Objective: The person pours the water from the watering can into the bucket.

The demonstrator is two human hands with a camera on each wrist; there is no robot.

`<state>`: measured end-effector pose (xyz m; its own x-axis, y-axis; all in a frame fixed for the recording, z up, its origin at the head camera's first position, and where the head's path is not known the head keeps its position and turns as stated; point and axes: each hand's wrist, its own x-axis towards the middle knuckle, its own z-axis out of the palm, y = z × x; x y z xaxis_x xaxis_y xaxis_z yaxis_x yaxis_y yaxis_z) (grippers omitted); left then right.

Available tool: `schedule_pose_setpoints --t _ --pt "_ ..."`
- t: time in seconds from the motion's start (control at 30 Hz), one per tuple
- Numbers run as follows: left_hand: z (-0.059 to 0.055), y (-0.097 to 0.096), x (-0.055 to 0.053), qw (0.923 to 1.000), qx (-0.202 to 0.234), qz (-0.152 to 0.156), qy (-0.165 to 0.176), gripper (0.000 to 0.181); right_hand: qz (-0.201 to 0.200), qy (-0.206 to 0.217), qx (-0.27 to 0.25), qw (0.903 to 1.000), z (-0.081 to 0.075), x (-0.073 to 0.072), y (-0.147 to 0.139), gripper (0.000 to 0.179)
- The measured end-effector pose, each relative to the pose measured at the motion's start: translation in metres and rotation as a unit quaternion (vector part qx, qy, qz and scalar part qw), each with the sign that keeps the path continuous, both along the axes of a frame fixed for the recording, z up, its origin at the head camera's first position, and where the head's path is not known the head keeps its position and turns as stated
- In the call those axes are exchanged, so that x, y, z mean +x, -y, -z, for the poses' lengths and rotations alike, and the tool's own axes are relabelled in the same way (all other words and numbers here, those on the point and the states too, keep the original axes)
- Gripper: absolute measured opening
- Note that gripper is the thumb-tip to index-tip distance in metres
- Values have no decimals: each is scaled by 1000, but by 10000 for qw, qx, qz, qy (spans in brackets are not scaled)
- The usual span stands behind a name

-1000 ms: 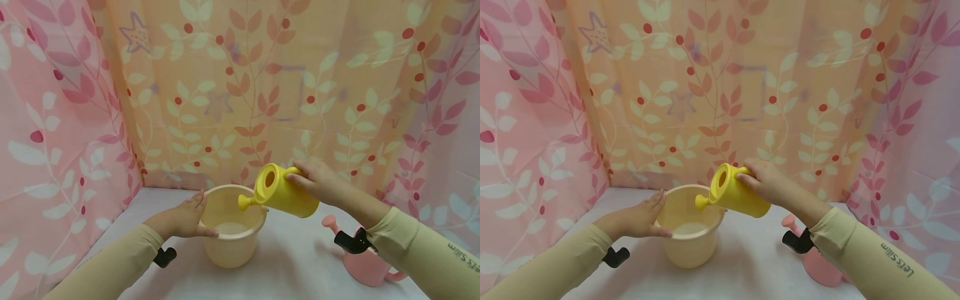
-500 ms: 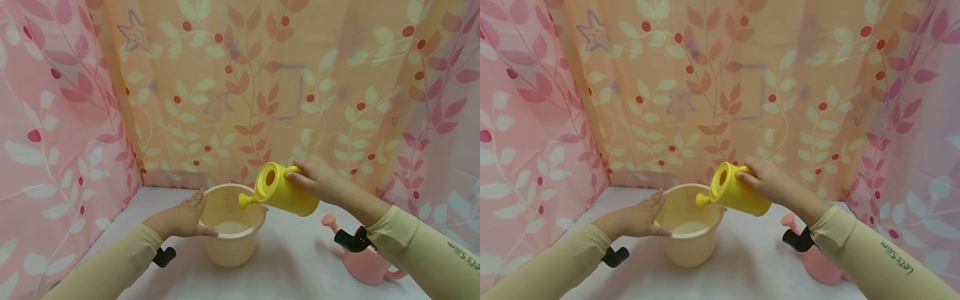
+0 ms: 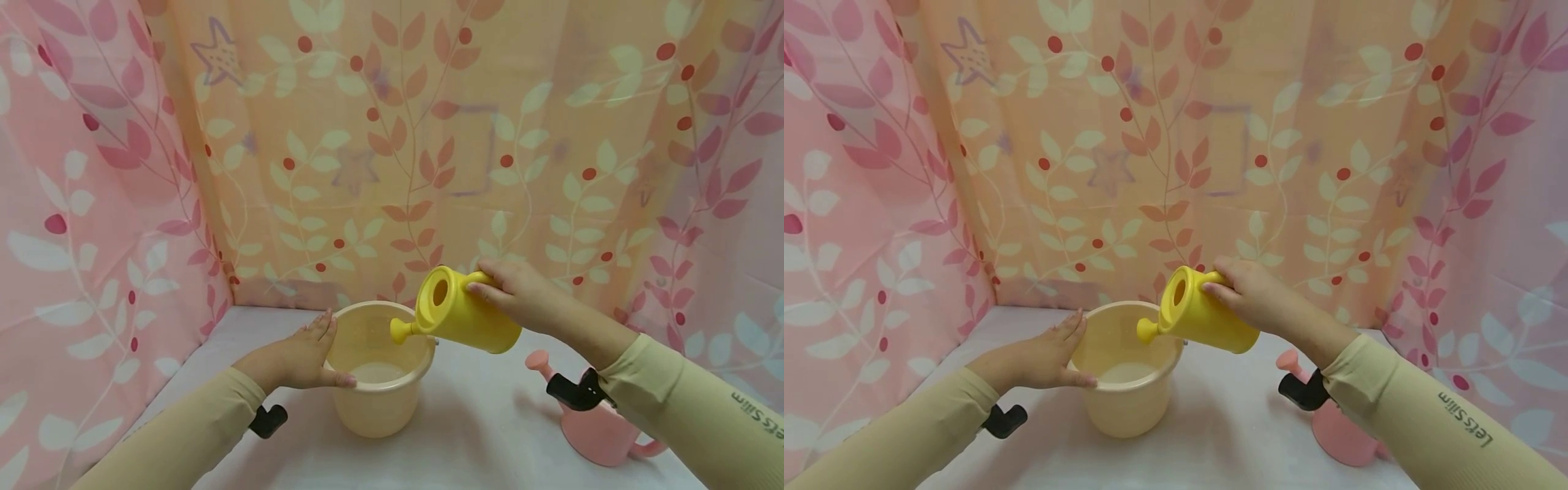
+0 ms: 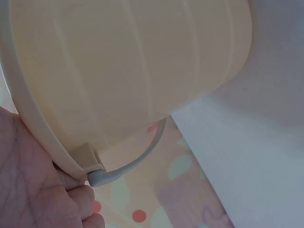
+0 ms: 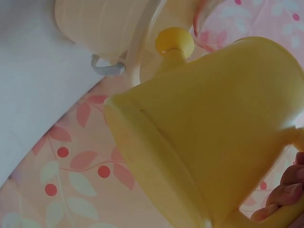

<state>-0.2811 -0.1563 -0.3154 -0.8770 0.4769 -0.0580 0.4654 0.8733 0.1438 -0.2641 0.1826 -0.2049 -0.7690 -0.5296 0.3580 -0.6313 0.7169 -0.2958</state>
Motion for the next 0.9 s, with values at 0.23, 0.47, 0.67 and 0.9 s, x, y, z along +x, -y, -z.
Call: schedule_pose_setpoints --t 0.23,0.47,0.67,0.9 --pt "-1 1 0 10000 4 14 13 120 -56 -118 63 9999 -2 -1 1 18" --pt "0 1 0 10000 -94 -1 2 121 -47 -93 71 9999 -2 -1 1 18" --pt "0 0 -1 9999 -106 -25 33 121 -57 -145 150 9998 -4 -2 2 18" --pt "1 0 -2 10000 -86 1 -7 120 -73 -168 255 9995 -7 -2 2 17"
